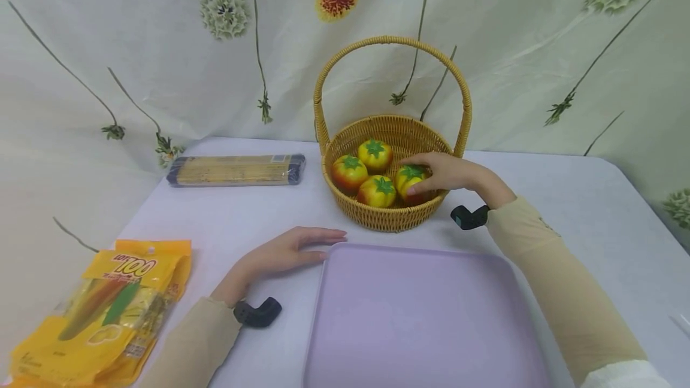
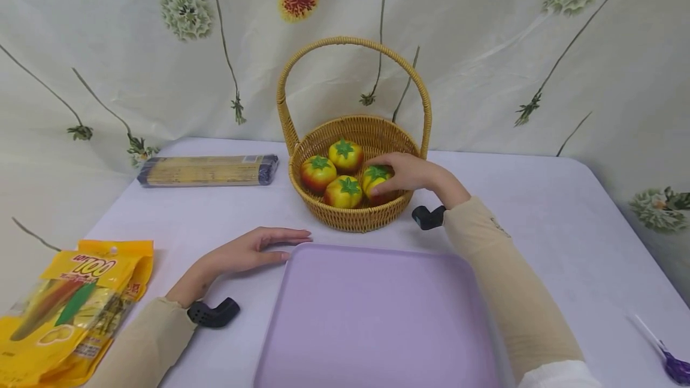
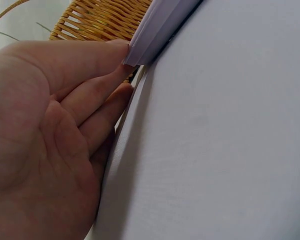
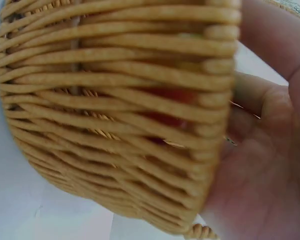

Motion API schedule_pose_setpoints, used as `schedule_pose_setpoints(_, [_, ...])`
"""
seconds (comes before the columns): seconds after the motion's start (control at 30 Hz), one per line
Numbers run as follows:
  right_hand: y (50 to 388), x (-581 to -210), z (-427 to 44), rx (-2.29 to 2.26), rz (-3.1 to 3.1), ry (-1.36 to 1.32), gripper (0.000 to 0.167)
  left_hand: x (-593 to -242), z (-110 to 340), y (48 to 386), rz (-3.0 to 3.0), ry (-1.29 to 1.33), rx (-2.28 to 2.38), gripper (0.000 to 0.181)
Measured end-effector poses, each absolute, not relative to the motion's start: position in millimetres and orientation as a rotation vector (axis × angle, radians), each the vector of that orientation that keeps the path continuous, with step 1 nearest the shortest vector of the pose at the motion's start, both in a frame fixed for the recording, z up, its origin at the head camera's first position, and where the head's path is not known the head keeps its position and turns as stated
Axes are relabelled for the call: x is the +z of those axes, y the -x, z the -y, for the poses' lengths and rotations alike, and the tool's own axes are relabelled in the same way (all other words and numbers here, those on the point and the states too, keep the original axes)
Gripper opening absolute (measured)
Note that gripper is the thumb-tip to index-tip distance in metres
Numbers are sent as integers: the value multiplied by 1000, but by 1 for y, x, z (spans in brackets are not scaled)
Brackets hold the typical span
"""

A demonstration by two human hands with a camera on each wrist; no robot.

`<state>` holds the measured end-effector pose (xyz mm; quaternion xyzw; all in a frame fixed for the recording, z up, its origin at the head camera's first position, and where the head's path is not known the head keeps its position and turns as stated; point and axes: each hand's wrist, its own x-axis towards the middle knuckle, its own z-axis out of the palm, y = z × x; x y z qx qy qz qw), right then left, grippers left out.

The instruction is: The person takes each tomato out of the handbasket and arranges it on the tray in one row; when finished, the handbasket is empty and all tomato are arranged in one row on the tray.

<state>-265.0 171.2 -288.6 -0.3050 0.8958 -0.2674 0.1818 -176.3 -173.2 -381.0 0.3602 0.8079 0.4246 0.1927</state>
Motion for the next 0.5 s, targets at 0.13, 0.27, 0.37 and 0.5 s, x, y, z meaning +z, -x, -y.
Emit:
schedule_pose_setpoints(0.13, [261,-286,-177,-801,-2548,833,68,-381,173,176,-2267,-1021,1194,42])
schedule_pose_setpoints(0.27, [255,-281,-183,-854,-2577,787,69,-381,174,176,-2270,-1019,1188,41])
schedule_pose_setpoints(0.37, [249,-277,-186,-916,-2579,771,68,-381,174,176,-2267,-1023,1190,41])
schedule_pose_setpoints(0.5, [241,-271,-189,-1009,-2566,798,68,-381,174,176,-2254,-1037,1203,40])
